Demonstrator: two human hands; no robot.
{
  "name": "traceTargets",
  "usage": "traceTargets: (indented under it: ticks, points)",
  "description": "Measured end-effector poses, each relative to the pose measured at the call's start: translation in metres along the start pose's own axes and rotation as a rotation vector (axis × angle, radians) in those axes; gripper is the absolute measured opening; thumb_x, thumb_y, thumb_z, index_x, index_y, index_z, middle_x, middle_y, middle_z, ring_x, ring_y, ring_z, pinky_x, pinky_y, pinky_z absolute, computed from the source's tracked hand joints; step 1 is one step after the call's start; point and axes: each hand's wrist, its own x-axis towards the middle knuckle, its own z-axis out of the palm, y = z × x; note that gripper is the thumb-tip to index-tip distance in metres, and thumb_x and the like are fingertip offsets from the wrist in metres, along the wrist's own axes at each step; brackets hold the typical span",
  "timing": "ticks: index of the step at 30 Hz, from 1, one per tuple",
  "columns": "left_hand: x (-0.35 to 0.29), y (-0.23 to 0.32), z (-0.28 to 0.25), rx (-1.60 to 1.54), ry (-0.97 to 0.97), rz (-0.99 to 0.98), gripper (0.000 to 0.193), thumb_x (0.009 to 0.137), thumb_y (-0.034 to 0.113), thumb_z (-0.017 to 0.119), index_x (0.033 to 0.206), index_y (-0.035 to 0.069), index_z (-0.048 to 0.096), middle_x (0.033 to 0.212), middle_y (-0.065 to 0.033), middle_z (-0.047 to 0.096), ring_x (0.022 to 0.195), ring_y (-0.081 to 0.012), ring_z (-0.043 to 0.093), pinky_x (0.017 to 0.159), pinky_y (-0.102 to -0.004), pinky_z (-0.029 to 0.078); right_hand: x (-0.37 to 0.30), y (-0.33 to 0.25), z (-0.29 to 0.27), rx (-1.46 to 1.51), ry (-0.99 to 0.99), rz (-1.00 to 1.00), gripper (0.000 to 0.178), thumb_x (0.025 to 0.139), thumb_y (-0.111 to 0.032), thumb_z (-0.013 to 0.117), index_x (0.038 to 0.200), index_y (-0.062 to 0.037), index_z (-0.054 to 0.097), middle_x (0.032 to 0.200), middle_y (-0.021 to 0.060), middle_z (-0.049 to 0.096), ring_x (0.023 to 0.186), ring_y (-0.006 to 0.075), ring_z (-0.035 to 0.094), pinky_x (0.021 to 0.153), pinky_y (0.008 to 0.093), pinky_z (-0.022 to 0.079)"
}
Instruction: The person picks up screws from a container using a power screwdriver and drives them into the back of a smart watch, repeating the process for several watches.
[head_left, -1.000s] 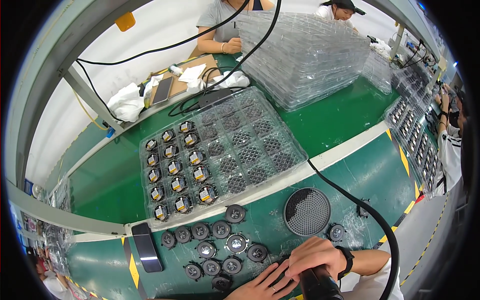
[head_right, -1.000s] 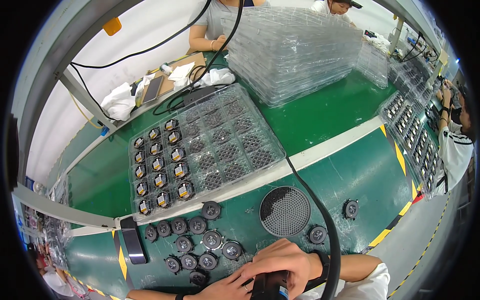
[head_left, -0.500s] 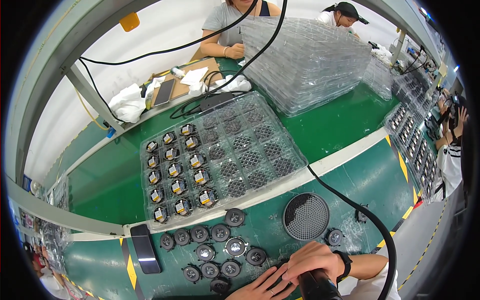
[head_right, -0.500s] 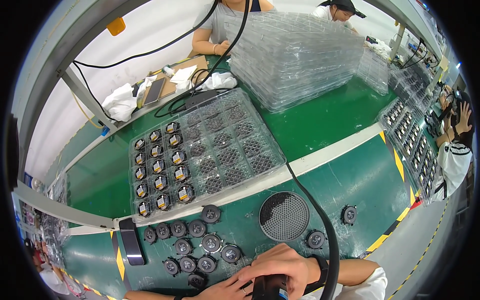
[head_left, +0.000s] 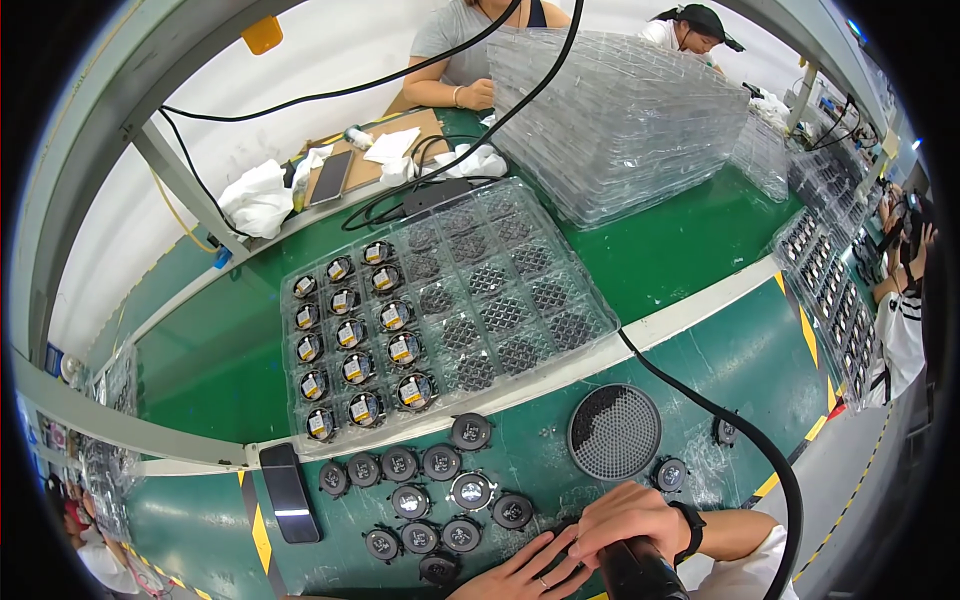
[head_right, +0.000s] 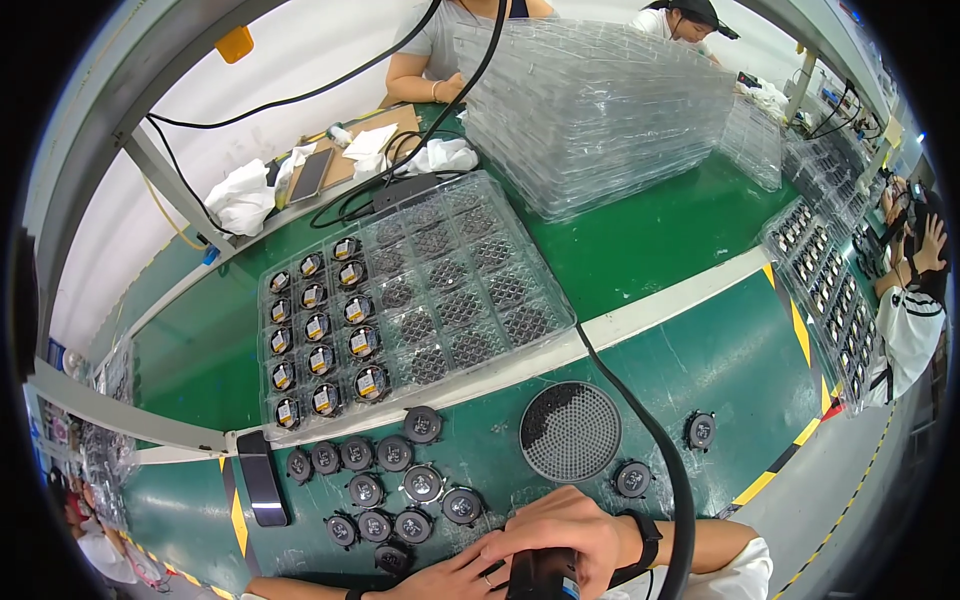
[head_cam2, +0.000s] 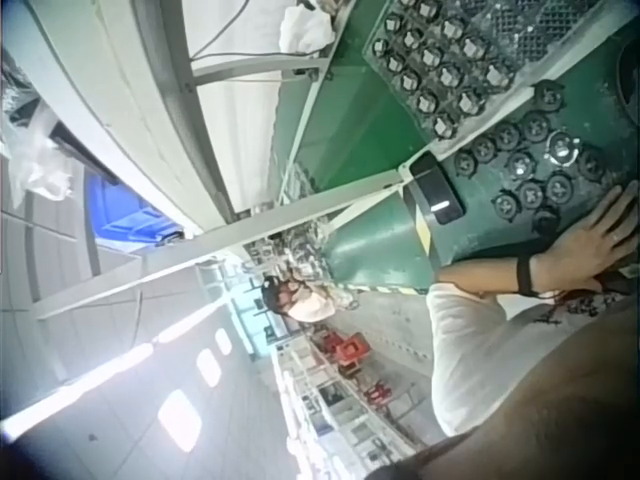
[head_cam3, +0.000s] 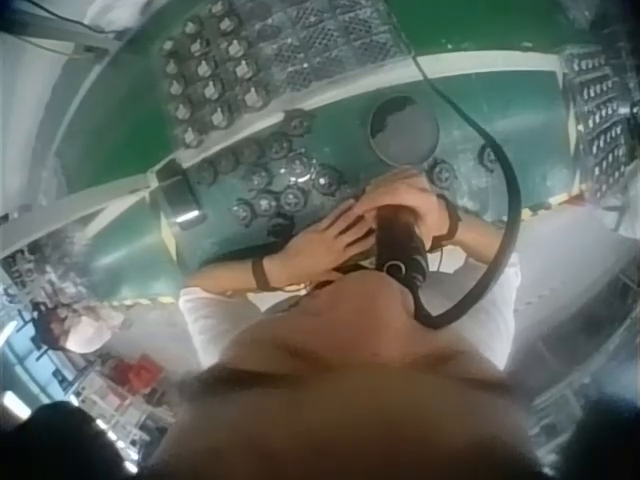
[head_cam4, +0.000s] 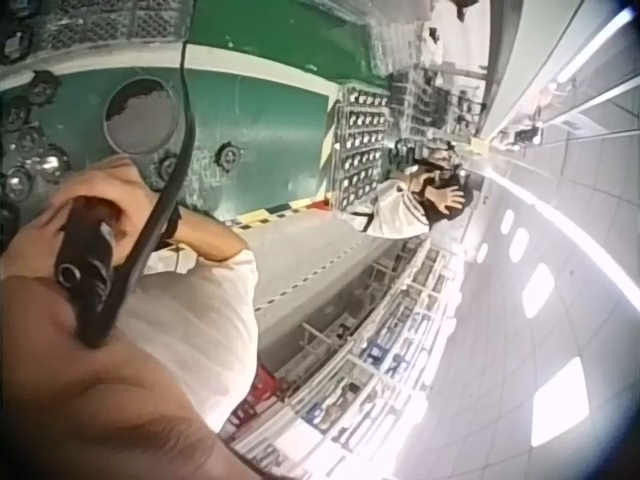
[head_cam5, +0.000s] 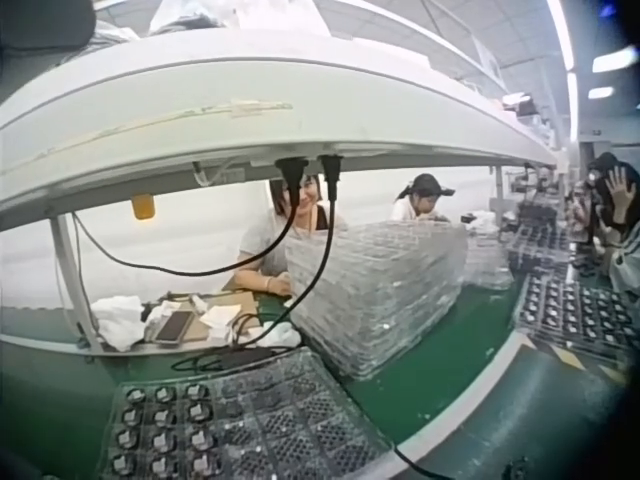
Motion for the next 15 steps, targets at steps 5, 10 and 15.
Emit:
traceTargets:
  ticks: [5,10,15]
  points:
    - [-0.0006,-0.0009,-0.0022,-0.009,0.002,-0.016,0.098,0.08,0.064,0.066,0.154,0.008,0.036,0.158,-0.0226,0.033,0.15,-0.0409,0.024,0.126,-0.0557,0.011,0.003,-0.0013,0.0002,0.003,-0.025,0.025,0.033,0.098,-0.022,0.065,0.11,0.0091,0.063,0.075,0.0138,0.068,0.058,0.0278,0.065,0.055,0.0369,0.054]
    - [-0.0011,0.0,-0.0016,-0.037,0.019,-0.024,0.099,0.08,0.064,0.065,0.155,0.008,0.034,0.158,-0.0224,0.032,0.15,-0.0412,0.024,0.126,-0.0556,0.011,0.001,-0.0018,0.0012,-0.002,-0.021,0.032,0.032,0.099,-0.021,0.064,0.11,0.0089,0.063,0.074,0.0134,0.068,0.058,0.0277,0.065,0.055,0.0371,0.054]
    - [-0.0014,0.0001,0.0014,-0.076,0.034,-0.038,0.101,0.08,0.065,0.065,0.156,0.007,0.032,0.159,-0.0226,0.031,0.15,-0.0415,0.023,0.126,-0.0558,0.011,0.0014,-0.0007,0.0006,-0.001,-0.035,0.03,0.032,0.099,-0.021,0.064,0.11,0.0086,0.063,0.074,0.0132,0.067,0.058,0.0277,0.065,0.056,0.0372,0.055]
